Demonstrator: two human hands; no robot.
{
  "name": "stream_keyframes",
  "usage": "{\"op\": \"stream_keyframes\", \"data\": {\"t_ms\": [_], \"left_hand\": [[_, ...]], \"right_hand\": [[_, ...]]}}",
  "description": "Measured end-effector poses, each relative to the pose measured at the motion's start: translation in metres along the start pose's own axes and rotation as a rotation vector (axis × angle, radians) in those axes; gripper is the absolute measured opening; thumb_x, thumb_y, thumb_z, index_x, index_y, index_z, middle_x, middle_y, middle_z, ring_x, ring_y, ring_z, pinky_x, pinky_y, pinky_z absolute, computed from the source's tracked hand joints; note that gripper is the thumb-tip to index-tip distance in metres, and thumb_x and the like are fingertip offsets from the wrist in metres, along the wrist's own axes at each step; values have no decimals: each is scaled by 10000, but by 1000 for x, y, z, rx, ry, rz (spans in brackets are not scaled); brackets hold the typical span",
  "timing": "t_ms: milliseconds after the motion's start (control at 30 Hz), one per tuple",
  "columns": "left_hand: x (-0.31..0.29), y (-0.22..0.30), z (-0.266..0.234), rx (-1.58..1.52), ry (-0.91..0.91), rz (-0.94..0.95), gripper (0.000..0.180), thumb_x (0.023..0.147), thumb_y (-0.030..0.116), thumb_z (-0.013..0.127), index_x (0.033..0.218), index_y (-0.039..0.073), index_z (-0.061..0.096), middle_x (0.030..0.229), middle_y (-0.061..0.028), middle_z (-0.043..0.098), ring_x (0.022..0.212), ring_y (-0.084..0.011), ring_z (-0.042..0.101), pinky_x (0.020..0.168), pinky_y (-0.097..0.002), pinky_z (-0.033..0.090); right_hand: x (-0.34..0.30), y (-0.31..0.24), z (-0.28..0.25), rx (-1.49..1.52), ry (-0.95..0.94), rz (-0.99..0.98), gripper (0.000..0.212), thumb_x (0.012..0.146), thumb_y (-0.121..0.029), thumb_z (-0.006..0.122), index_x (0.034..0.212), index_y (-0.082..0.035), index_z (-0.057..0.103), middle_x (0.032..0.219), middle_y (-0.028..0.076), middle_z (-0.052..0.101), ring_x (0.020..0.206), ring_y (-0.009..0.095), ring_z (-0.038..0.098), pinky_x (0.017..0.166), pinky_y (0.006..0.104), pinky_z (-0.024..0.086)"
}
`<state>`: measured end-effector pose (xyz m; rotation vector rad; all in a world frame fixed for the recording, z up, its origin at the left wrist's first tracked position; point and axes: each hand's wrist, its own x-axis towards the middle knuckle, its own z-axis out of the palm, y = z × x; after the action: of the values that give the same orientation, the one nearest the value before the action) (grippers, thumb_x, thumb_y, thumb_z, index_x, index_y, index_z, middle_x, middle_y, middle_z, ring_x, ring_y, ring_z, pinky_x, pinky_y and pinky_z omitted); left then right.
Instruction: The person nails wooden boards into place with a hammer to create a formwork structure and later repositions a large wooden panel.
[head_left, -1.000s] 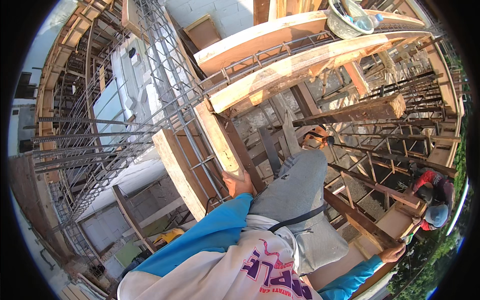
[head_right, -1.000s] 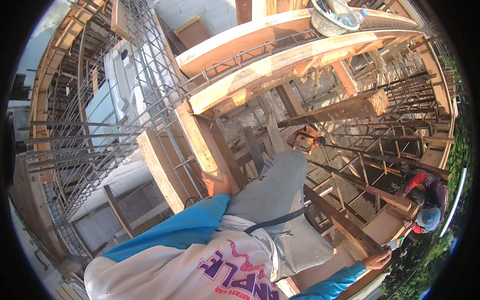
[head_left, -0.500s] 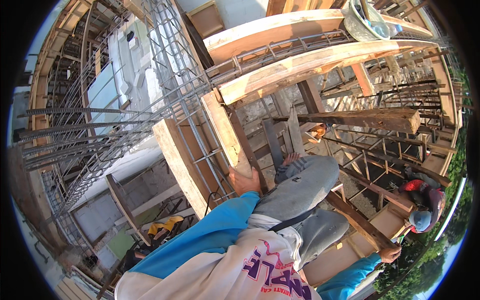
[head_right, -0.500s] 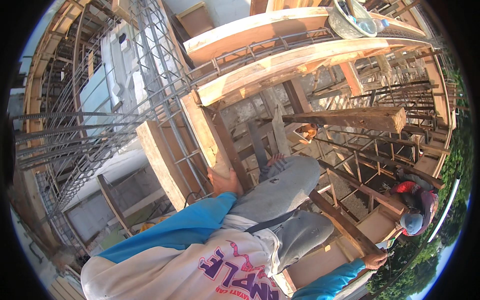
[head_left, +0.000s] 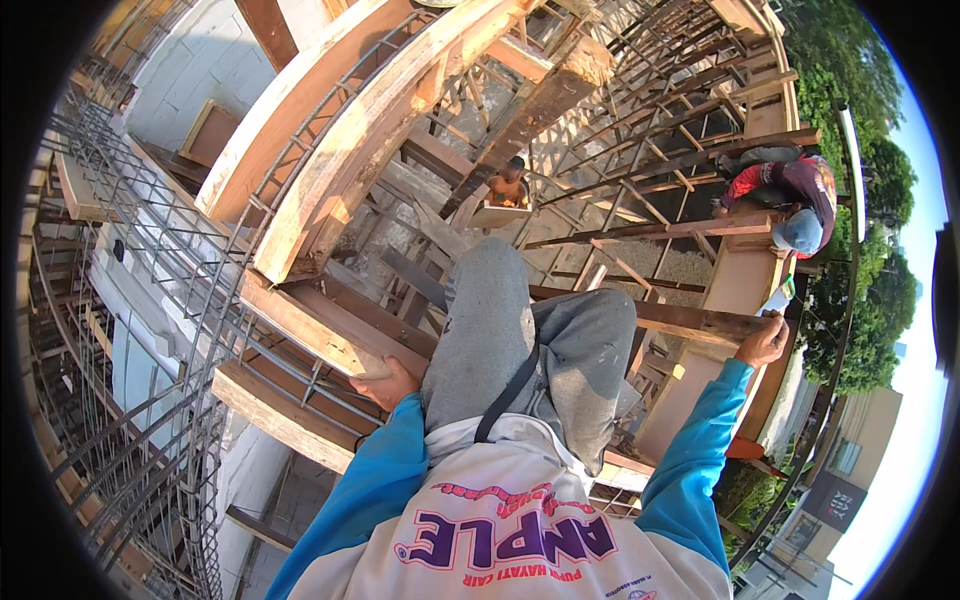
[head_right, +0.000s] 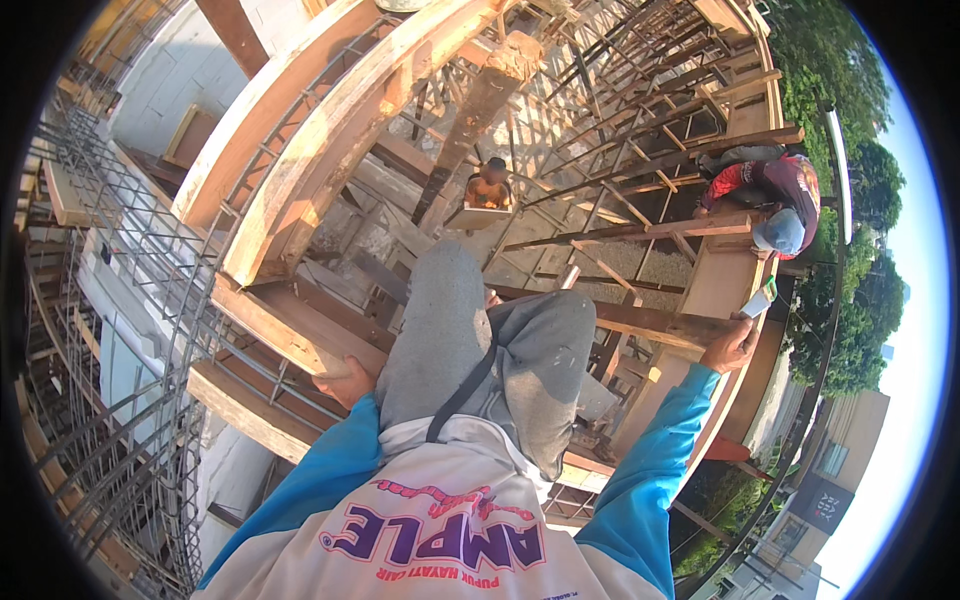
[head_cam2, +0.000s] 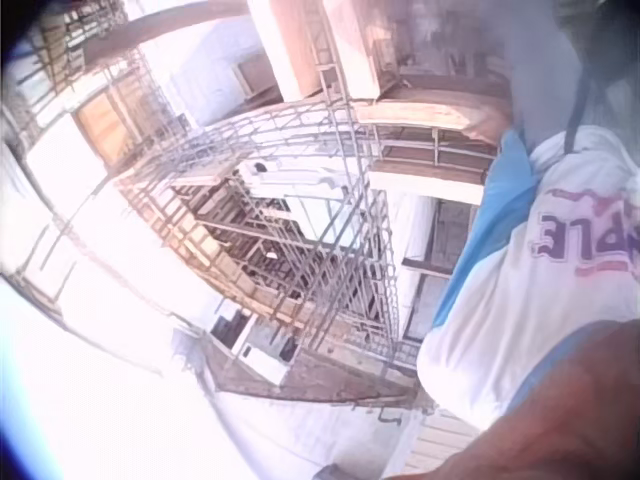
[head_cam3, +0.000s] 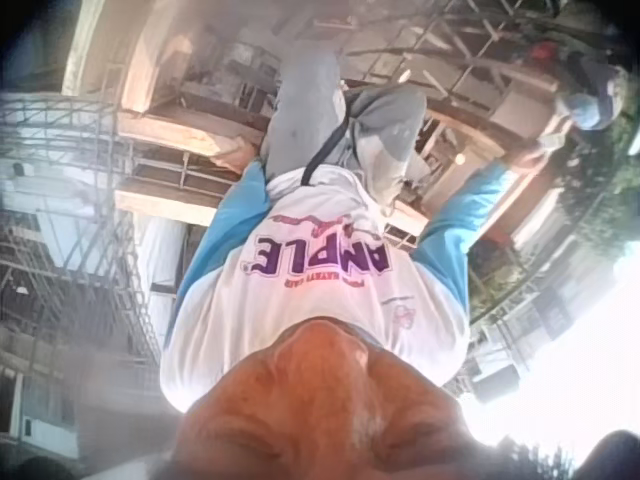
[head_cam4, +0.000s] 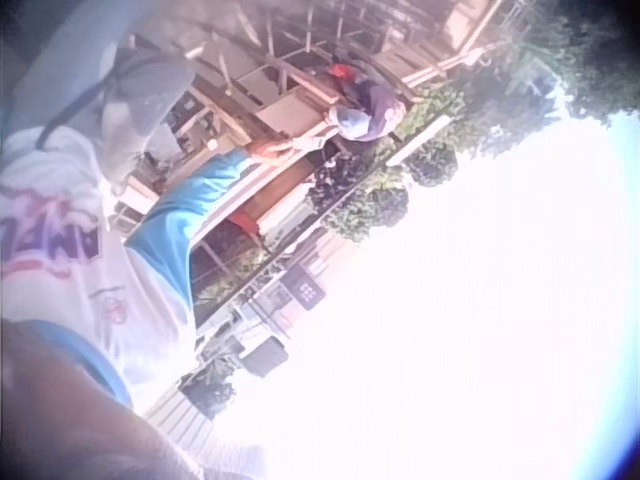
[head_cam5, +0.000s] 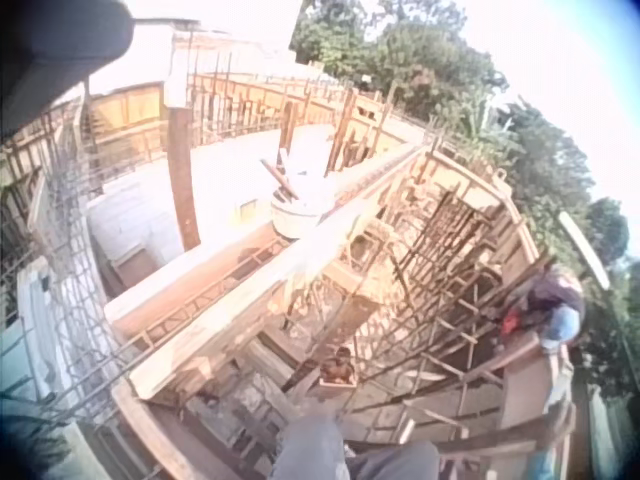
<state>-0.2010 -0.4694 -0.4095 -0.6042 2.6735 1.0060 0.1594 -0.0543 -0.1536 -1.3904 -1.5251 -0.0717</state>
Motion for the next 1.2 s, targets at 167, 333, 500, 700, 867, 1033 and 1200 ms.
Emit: {"op": "stream_keyframes", "data": {"t_ms": [167, 333, 500, 700, 867, 1033, 1200], "left_hand": [[12, -30, 16, 105, 127, 37, 951, 731, 377, 669, 1383, -119, 186, 1292, -323, 381, 1201, -448, 421, 1019, -480, 384], [25, -45, 16, 36, 172, 131, 966, 705, 418, 702, 1369, -110, 239, 1310, -316, 380, 1219, -441, 404, 1041, -510, 337], [10, -4, 7, 340, 296, 205, 980, 716, 430, 734, 1404, -60, 236, 1350, -271, 370, 1289, -413, 333, 1067, -517, 282], [-3, 160, 31, -341, -121, 689, 800, 857, 324, 671, 1446, 6, 232, 1457, -201, 286, 1344, -333, 288, 1102, -500, 224], [-54, 323, 64, -862, -568, 1022, 786, 860, 316, 682, 1440, 17, 245, 1456, -172, 300, 1347, -289, 304, 1106, -478, 219], [-85, 429, 76, -1063, -478, 1326, 712, 851, 232, 701, 1385, -29, 308, 1336, -179, 411, 1231, -250, 422, 1035, -392, 368], [-95, 450, 89, -979, -238, 1262, 589, 820, 223, 743, 1237, -46, 426, 1162, -174, 517, 1048, -237, 550, 879, -352, 494]], "right_hand": [[-6, -13, -4, -59, 21, -19, 342, 945, -267, 500, 879, 25, 665, 806, 115, 668, 759, 215, 633, 714, 351, 501], [-12, -15, -2, -2, 37, 25, 318, 936, -240, 517, 906, 45, 654, 820, 134, 672, 765, 225, 650, 718, 345, 526], [-15, -11, -4, 64, 63, 33, 284, 931, -197, 515, 925, 54, 648, 833, 146, 670, 773, 229, 651, 721, 345, 532], [-13, -14, 0, 82, 65, -13, 285, 927, -197, 496, 903, 34, 660, 826, 96, 671, 768, 204, 623, 720, 320, 484], [-11, -14, -4, 127, 41, -28, 306, 935, -209, 476, 897, 30, 663, 850, 108, 678, 785, 218, 634, 736, 321, 487], [-9, -15, -2, 93, 39, -79, 311, 929, -216, 476, 901, 29, 665, 836, 112, 679, 790, 225, 639, 737, 326, 495], [-10, -15, -4, 122, 37, -26, 316, 936, -196, 450, 914, 34, 665, 862, 124, 678, 824, 242, 639, 779, 344, 492]]}}
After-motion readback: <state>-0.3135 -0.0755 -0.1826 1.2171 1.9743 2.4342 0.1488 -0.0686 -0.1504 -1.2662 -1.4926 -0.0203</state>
